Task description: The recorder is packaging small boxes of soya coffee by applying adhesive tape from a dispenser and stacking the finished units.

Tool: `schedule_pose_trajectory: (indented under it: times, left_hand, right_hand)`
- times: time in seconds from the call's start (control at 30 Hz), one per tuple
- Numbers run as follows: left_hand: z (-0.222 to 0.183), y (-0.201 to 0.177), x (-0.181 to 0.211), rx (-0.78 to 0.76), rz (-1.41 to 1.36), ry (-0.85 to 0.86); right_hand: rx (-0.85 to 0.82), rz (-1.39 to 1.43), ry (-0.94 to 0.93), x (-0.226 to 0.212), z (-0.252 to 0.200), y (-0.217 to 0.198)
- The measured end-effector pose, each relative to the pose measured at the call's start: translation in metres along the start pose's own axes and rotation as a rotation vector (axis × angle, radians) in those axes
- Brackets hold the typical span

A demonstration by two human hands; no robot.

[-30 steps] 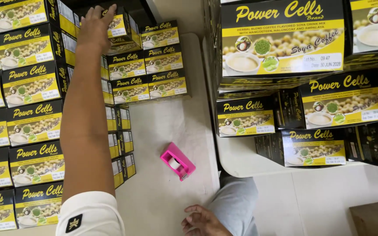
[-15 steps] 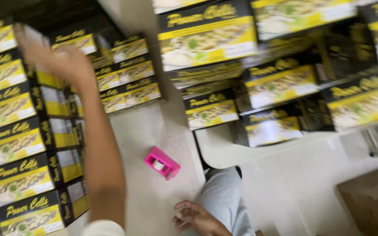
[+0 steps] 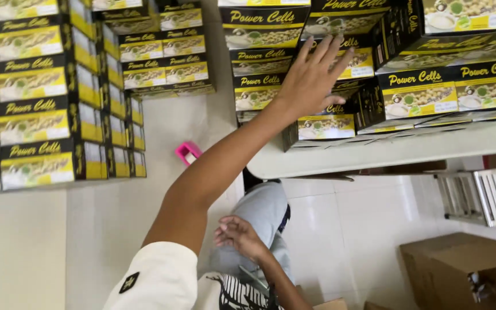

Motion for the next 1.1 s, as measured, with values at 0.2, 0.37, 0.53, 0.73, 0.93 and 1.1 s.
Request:
schedule_pose_trajectory:
  times: [0.2,0.37,0.53,0.73,0.93,1.1]
  left_hand:
    - [0.008,0.017,0.01,-0.049,0.028,-0.1]
    - [0.02,-0.017,0.015,-0.253,0.022,-0.197]
    - [0.04,-0.001,0.008,-0.19,0.057,-0.26]
    - [-0.006,-0.013,0.023,-0.008,0.011,-0.224]
    - [-0.191,-0.132,0.054,0.447,-0.128,-0.11]
    - [-0.355,-0.125,0.045,0.102,-0.364,-0.46]
  right_hand:
    - [0.05,-0.126,-0.053,-0.006,-0.028,-0.012]
    - [0.128,-0.275,-0.081,-0.003,-0.034,-0.024]
    - [0.145,-0.385,-0.152,-0.01,-0.042,-0.019]
    - [0.31,-0.398,-0.151,-0.021,-0.06,-0.018]
    - [0.48,-0.437,-0.132,-0.045,-0.06,-0.062]
    - [0.498,-0.742,-0.238,-0.076,0.0,-0.108]
Point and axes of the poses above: each hand's wrist, its own z-axis towards the middle knuckle, its own y-axis out of the palm, x = y × z, the point moved 3 cm from there along z, towards the middle knuckle, and after that the axes turned 5 degrees about -x, right-handed, at the moved point
